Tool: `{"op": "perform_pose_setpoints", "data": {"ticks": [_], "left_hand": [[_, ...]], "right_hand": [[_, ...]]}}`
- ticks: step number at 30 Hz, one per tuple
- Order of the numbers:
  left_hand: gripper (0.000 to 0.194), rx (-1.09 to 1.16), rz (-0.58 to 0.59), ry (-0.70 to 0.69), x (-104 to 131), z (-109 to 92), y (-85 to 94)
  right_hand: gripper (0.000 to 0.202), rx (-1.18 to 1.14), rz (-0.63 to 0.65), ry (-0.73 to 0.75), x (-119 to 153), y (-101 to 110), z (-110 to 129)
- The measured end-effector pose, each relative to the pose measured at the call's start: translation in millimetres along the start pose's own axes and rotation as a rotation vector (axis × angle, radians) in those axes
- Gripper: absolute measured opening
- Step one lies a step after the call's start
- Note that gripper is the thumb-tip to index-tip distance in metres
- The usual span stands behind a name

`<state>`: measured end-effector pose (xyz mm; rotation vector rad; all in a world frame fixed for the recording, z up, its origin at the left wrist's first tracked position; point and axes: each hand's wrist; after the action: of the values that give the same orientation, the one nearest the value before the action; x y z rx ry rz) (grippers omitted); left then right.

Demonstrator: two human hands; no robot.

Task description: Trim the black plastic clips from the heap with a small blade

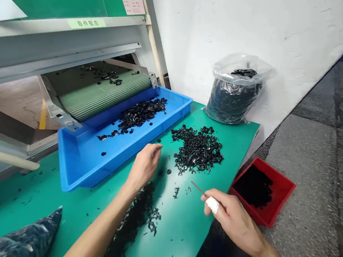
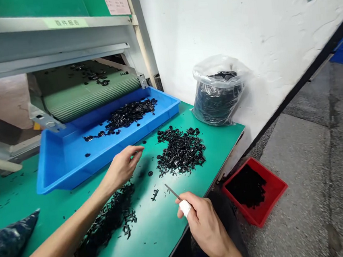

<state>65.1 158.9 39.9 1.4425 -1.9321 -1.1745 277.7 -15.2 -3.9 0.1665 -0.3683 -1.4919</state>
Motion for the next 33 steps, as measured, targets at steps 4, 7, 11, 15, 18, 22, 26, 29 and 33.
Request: {"op": "perform_pose_setpoints", "data": {"ticks": [4,7,11,15,18,22,26,29,33], "left_hand": [[0.031,-0.12,0.002,-0.021,-39.4,30.5,-16.1],[0.03,-0.141,0.041,-0.008,-53.1,40.6,-26.3],[0.026,-0.078,0.076,0.032,-60.3,40.3,-19.6],[0.016,0.092,0.056,0.098,-42.1,19.0,0.2],[0.026,0.274,0.062,0.159,1.4,-7.2,5.2],[0.031,1.013,0.15,0.511,71.9,-32.9,-9.1],[0.026,1.363,0.081,0.656,108.0,-35.9,-29.9],[0.029,1.434,0.049,0.672,112.6,-30.9,-40.6],[0.021,1.408,0.062,0.595,113.1,-26.0,-46.4]], "right_hand": [[0.036,0.065,-0.033,-0.007,-6.8,-1.3,-2.6],[0.033,0.015,-0.006,-0.044,-9.5,-0.5,-5.3],[0.024,-0.116,0.055,-0.061,-12.6,1.9,-4.1],[0.023,-0.033,0.014,0.024,-16.5,3.9,3.1],[0.03,0.031,-0.053,0.143,-18.5,4.6,7.3],[0.039,0.075,-0.045,0.228,-16.9,2.4,9.9],[0.047,0.24,-0.038,0.321,-12.5,-5.6,14.3],[0.051,0.383,-0.08,0.381,-10.2,-13.3,18.7],[0.051,0.455,-0.131,0.419,-9.6,-20.8,20.0]]}}
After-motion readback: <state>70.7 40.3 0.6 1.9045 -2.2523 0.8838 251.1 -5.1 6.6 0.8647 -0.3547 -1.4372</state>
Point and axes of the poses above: each hand's wrist, its own x-axis away from the middle knuckle, its own y-axis out of the back of the hand, z = x × y, and after that the axes turned 1 degree about -y, right-handed
